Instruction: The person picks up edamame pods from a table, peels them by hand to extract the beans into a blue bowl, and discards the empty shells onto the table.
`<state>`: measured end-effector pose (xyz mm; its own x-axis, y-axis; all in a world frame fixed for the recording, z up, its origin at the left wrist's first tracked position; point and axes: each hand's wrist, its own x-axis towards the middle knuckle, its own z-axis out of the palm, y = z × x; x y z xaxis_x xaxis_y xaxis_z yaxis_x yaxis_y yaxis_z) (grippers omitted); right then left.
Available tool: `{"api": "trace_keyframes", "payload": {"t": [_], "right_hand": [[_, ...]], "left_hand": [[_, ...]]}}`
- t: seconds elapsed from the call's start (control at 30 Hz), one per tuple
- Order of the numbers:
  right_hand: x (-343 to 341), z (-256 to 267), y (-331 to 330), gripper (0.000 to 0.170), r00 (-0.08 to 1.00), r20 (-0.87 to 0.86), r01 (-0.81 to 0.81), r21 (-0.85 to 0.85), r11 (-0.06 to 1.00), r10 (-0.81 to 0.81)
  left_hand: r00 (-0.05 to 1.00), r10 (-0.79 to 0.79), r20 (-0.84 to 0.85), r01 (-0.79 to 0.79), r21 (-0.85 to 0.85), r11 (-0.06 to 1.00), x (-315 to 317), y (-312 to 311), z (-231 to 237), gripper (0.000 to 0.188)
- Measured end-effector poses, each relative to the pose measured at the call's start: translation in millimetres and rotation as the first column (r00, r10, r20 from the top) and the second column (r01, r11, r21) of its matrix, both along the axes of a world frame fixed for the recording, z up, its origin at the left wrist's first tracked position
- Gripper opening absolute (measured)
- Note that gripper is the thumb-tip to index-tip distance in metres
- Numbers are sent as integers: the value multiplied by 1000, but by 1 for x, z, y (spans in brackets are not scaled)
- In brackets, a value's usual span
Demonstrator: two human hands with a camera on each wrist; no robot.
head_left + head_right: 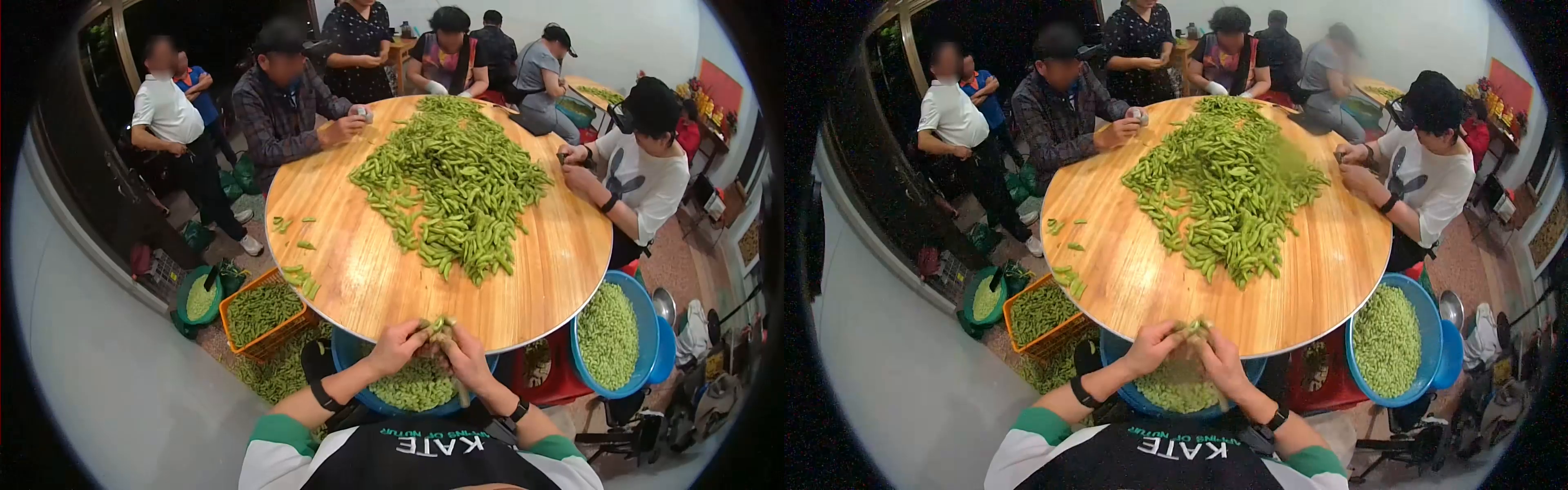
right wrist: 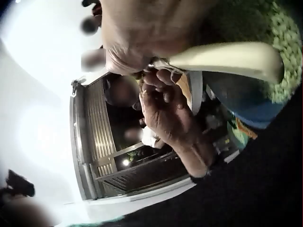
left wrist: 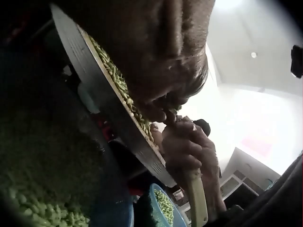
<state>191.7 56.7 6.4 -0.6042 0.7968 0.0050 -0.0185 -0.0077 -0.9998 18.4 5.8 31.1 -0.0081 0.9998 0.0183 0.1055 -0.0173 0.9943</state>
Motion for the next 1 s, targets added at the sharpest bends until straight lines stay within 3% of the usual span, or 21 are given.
{"api": "trace_keyframes", "payload": {"t": [0.03, 0.07, 0.13, 0.2, 0.27, 0.4, 0.5, 0.57, 0.6, 0.67, 0.9, 1.0], "right_hand": [[-7, -2, 1, 29, 983, 20, 162, 389, 907, -184], [-9, -4, 5, 29, 982, 9, 171, 400, 900, -190], [-12, -4, 9, 30, 957, 87, 177, 583, 793, -277], [-11, -2, 10, 37, 954, 136, 144, 575, 806, -267], [-11, -5, 14, 39, 935, 106, 177, 685, 707, -337], [-10, 0, 13, 39, 953, 110, 138, 672, 728, -283], [-13, 2, 18, 41, 954, 197, 58, 617, 785, -225], [-15, 4, 16, 40, 941, 208, 32, 729, 684, -266], [-16, 4, 14, 40, 942, 211, 28, 726, 688, -262], [-19, 4, 14, 35, 928, 195, 40, 795, 605, -317], [-9, -5, 5, 30, 910, 278, -35, 792, 610, -308], [-3, -4, -1, 29, 925, 302, -92, 765, 637, -229]], "left_hand": [[999, 18, -45, -16, 52, 999, 1, 2, -2, 18], [998, 12, -54, -9, 66, 998, 2, 3, -3, 18], [983, 76, -165, -58, 110, 992, 4, 3, -8, 18], [972, 87, -219, -69, 89, 994, 2, 4, -12, 17], [960, 96, -263, -67, 116, 991, 1, 7, -18, 13], [938, 155, -310, -106, 169, 980, 3, 5, -29, 12], [923, 197, -331, -86, 322, 943, 8, 7, -22, 10], [913, 211, -350, -87, 338, 937, 10, 9, -27, 10], [898, 226, -377, -80, 366, 927, 9, 9, -29, 9], [902, 220, -373, -74, 368, 927, 9, 7, -27, 9], [938, 138, -317, -79, 190, 979, 21, -20, -16, 15], [919, 118, -377, -31, 228, 973, 18, -32, -20, 11]]}}
